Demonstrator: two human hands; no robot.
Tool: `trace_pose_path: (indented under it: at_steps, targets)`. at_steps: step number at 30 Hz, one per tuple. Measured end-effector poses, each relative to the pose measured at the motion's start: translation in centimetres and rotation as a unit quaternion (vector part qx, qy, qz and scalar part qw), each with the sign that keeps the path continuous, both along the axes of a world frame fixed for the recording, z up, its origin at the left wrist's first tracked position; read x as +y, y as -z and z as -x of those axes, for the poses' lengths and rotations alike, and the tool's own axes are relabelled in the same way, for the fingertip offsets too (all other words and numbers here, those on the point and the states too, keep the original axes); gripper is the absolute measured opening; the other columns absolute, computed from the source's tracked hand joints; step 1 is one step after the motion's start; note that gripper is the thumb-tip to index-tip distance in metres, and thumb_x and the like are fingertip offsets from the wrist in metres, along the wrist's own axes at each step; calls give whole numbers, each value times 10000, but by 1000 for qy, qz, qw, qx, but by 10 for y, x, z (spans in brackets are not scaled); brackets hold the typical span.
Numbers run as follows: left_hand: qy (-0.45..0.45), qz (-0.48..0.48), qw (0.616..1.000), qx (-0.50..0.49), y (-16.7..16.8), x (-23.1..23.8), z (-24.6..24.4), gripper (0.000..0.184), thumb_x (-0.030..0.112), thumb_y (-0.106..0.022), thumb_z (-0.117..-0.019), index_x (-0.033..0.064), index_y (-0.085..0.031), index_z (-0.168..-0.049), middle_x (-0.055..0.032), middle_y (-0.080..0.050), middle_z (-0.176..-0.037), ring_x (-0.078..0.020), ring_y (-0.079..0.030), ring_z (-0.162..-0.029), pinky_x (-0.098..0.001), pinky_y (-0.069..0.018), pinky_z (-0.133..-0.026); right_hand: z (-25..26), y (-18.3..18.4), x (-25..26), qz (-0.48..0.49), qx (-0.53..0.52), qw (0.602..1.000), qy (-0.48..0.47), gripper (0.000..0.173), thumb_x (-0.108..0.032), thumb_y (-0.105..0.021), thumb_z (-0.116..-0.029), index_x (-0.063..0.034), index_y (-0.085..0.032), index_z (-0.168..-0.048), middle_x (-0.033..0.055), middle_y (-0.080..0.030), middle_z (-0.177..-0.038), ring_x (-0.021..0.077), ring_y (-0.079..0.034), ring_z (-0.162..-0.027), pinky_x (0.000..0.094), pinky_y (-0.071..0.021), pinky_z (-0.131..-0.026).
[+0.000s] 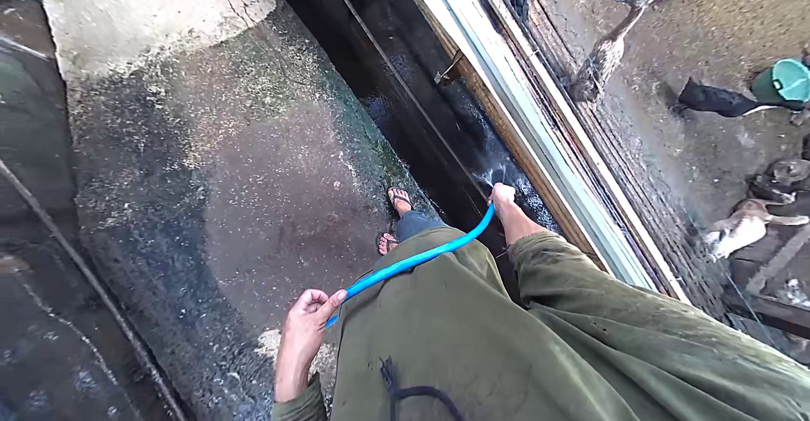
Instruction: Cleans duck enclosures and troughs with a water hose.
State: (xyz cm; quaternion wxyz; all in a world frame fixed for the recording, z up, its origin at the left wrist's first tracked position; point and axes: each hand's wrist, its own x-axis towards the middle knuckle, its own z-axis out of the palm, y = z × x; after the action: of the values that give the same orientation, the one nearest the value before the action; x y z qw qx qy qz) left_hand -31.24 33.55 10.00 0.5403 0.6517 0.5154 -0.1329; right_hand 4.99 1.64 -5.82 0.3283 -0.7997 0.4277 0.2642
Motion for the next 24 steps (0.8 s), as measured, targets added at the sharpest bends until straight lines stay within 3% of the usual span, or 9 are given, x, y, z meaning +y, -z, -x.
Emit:
trace_pose_path:
  at_steps: [5, 9, 12, 13, 16, 22, 24]
  targets:
    - [-22, 3, 1000, 7, -7, 3, -45, 229, 206, -796, -890, 86, -601, -892, 82, -506, -566, -11, -432, -473, -197, -372, -491, -53, 12, 19, -4, 31, 997, -64, 373, -242, -388, -1104, 28, -546, -1306, 152, -583, -1049, 179, -595, -756, 330, -520, -721]
    - [-32, -7, 999, 21, -11, 4, -75, 235, 220, -802, -884, 89, -607, -899, 83, -510, -569, -10, -430, -480, -200, -374, -503, -97, 15, 41, -12, 45, 993, -108, 423, -243, -352, -1114, 33, -488, -1404, 191, -601, -1141, 221, -631, -853, 362, -540, -788]
    - [-49, -11, 998, 25, -9, -1, -95, 234, 207, -808, -874, 93, -605, -895, 83, -501, -564, -11, -422, -471, -196, -367, -492, -126, 25, 55, -8, 31, 989, -142, 393, -229, -368, -1109, 39, -532, -1346, 191, -610, -1089, 228, -628, -808, 371, -541, -756]
    - [-53, -9, 998, 30, -8, -4, -100, 232, 207, -807, -875, 93, -606, -899, 82, -501, -566, -12, -422, -474, -198, -369, -496, -135, 27, 60, -10, 34, 987, -158, 412, -233, -357, -1111, 35, -510, -1383, 204, -613, -1132, 244, -644, -848, 385, -550, -784]
    - [-63, 1, 997, 42, -7, -11, -106, 234, 217, -806, -876, 88, -613, -904, 76, -503, -568, -22, -432, -480, -210, -378, -504, -154, 25, 74, -10, 41, 977, -210, 415, -227, -341, -1121, 54, -557, -1337, 239, -630, -1183, 294, -666, -920, 434, -549, -849]
    - [-68, 13, 996, 52, -2, -12, -109, 243, 224, -810, -874, 87, -610, -897, 74, -505, -566, -28, -442, -486, -219, -389, -514, -181, 63, 92, -52, -8, 980, -191, 460, -295, -276, -1123, -50, -365, -1501, 180, -615, -1009, 259, -628, -711, 425, -551, -656]
    - [-72, 14, 996, 49, -3, -7, -109, 237, 215, -811, -874, 91, -610, -894, 75, -500, -563, -25, -434, -478, -211, -381, -501, -181, 64, 100, -62, 2, 979, -192, 441, -301, -266, -1125, -66, -369, -1485, 150, -596, -958, 236, -606, -669, 402, -538, -620]
